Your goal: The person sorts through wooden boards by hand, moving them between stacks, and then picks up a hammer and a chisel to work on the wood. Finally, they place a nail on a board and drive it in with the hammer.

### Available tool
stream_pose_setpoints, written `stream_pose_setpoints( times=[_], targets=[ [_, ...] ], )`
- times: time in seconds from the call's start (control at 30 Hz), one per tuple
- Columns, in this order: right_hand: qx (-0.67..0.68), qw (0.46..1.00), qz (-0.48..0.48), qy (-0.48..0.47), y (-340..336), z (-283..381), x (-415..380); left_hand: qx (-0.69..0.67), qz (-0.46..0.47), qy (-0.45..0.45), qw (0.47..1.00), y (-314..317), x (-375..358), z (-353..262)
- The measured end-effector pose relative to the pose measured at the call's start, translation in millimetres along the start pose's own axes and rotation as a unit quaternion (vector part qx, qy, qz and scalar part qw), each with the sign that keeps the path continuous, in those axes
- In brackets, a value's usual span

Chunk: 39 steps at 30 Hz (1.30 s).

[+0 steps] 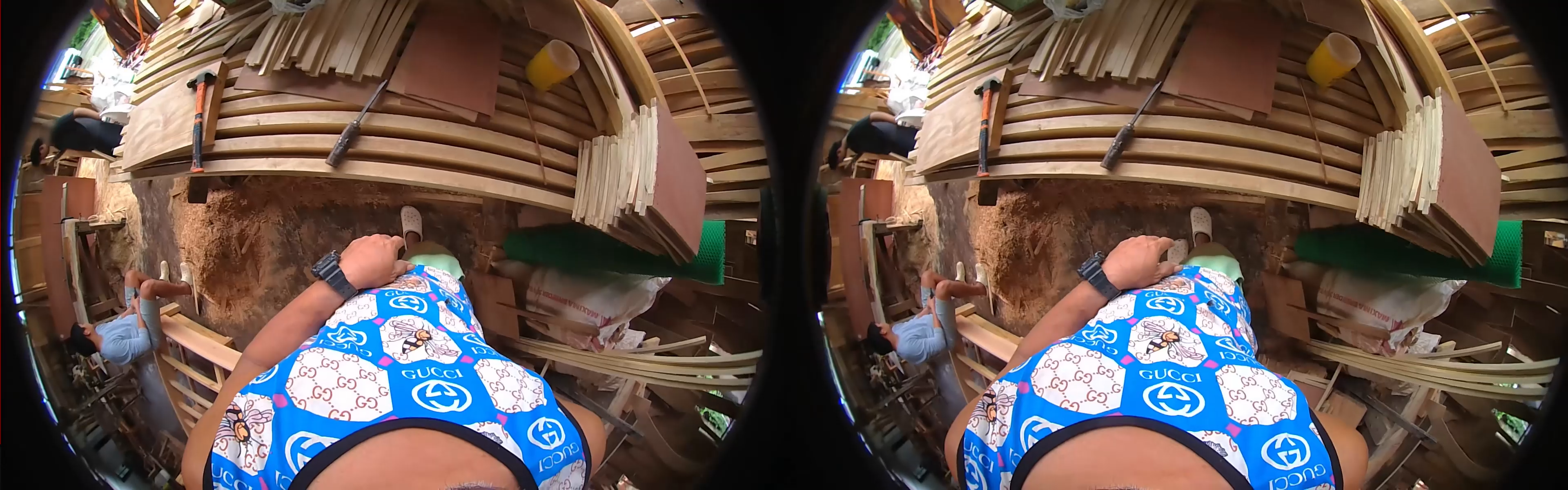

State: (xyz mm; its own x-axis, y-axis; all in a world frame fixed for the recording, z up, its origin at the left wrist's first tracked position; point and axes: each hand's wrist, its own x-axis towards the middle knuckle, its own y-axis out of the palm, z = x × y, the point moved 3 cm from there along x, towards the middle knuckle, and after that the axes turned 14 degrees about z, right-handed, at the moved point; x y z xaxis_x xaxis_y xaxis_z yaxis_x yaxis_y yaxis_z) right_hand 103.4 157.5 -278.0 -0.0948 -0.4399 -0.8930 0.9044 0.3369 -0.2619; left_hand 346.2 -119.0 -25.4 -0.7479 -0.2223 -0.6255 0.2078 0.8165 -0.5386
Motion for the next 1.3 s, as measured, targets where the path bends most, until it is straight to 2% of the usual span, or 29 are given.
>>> stream_pose_setpoints(
  times=[0.07,0.2,0.27,0.33,0.53,0.83,0.9,1.03,1.07,1.13,1.23,1.27,1.3],
  targets=[
    [-0.002,1.000,0.010,0.004,-8,1,3,-0.014,0.013,-0.002,1.000,-11,12,0],
    [-0.018,0.999,0.038,0.009,-26,-3,13,0.052,-0.020,-0.037,0.998,-40,40,-7],
    [-0.024,0.998,0.053,0.010,-34,-6,18,0.048,-0.033,-0.002,0.998,-47,57,-15],
    [-0.032,0.997,0.067,0.008,-42,-4,25,0.041,-0.032,-0.012,0.999,-57,69,-30],
    [-0.059,0.994,0.096,0.007,-65,1,41,0.043,0.043,-0.019,0.998,-65,86,-49],
    [-0.110,0.985,0.133,0.014,-73,23,48,-0.010,0.005,-0.048,0.999,-77,69,-15],
    [-0.133,0.979,0.152,0.015,-71,33,47,-0.036,-0.031,-0.039,0.998,-86,60,-3],
    [-0.221,0.949,0.224,0.012,-65,58,46,-0.052,-0.035,-0.037,0.997,-100,49,24],
    [-0.258,0.932,0.255,0.007,-69,79,42,-0.053,-0.036,-0.032,0.997,-100,47,33],
    [-0.284,0.910,0.300,0.013,-85,131,35,-0.051,-0.094,-0.005,0.994,-106,39,53],
    [-0.199,0.938,0.282,0.022,-121,313,-36,-0.045,-0.109,0.026,0.993,-119,26,92],
    [-0.169,0.953,0.248,0.046,-125,364,-50,-0.035,-0.107,0.039,0.993,-128,19,104],
    [-0.198,0.964,0.163,-0.074,-124,406,-50,-0.046,-0.091,0.029,0.994,-136,12,119]
  ],
)
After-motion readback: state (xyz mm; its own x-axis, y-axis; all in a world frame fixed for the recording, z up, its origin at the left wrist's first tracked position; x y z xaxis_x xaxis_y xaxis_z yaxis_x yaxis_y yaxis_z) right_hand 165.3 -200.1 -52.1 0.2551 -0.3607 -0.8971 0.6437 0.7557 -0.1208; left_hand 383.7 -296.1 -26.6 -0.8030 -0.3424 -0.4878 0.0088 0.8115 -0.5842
